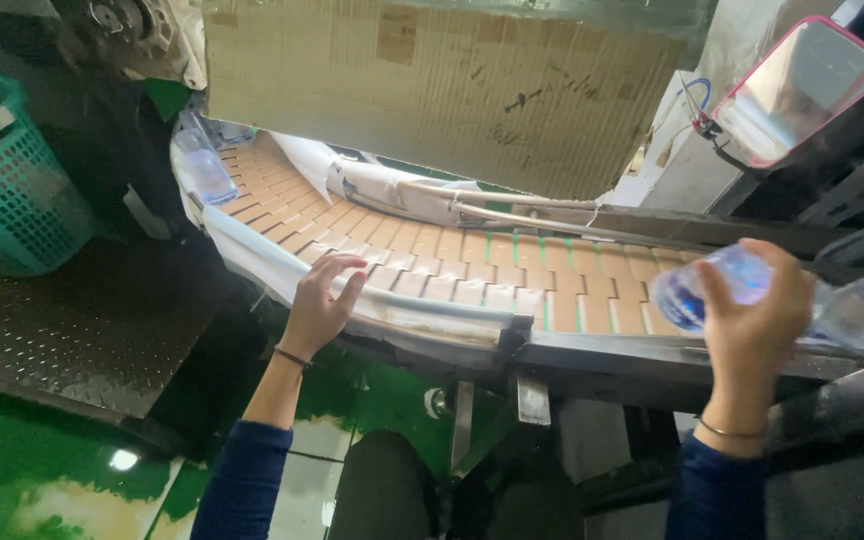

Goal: Organizing and placing water cups onto a moving conveyor belt in a production line.

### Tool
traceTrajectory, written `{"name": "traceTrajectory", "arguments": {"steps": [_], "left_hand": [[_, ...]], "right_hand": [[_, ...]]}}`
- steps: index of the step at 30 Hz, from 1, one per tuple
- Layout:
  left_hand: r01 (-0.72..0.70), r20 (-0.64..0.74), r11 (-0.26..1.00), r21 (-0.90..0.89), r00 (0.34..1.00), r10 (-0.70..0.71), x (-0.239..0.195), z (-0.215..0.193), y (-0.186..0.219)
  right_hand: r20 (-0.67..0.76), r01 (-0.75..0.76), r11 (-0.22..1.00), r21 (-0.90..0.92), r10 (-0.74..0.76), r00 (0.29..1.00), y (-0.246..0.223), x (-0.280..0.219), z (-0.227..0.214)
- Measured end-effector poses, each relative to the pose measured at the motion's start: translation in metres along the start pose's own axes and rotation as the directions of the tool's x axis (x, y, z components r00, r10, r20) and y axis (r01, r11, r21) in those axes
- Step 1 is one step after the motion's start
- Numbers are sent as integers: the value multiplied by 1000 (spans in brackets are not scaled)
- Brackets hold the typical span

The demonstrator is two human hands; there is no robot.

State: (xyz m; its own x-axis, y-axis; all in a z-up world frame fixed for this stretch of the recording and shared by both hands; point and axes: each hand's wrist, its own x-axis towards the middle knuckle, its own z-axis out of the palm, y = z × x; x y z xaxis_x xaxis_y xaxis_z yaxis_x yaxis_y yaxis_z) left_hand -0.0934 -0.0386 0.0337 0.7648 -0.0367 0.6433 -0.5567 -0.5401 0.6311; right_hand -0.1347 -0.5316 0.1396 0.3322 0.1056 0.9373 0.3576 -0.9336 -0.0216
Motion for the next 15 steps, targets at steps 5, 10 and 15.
{"name": "traceTrajectory", "arguments": {"steps": [5, 10, 15], "left_hand": [[0, -14, 997, 75, 1000, 1, 3, -7, -13], [86, -46, 952, 292, 996, -76, 27, -35, -55], [375, -170, 759, 532, 926, -338, 63, -27, -79]], "right_hand": [[353, -136, 990, 23, 120, 928, 8, -22, 64], [190, -87, 988, -127, 110, 976, 12, -38, 72], [220, -132, 987, -95, 150, 964, 21, -46, 79]]}}
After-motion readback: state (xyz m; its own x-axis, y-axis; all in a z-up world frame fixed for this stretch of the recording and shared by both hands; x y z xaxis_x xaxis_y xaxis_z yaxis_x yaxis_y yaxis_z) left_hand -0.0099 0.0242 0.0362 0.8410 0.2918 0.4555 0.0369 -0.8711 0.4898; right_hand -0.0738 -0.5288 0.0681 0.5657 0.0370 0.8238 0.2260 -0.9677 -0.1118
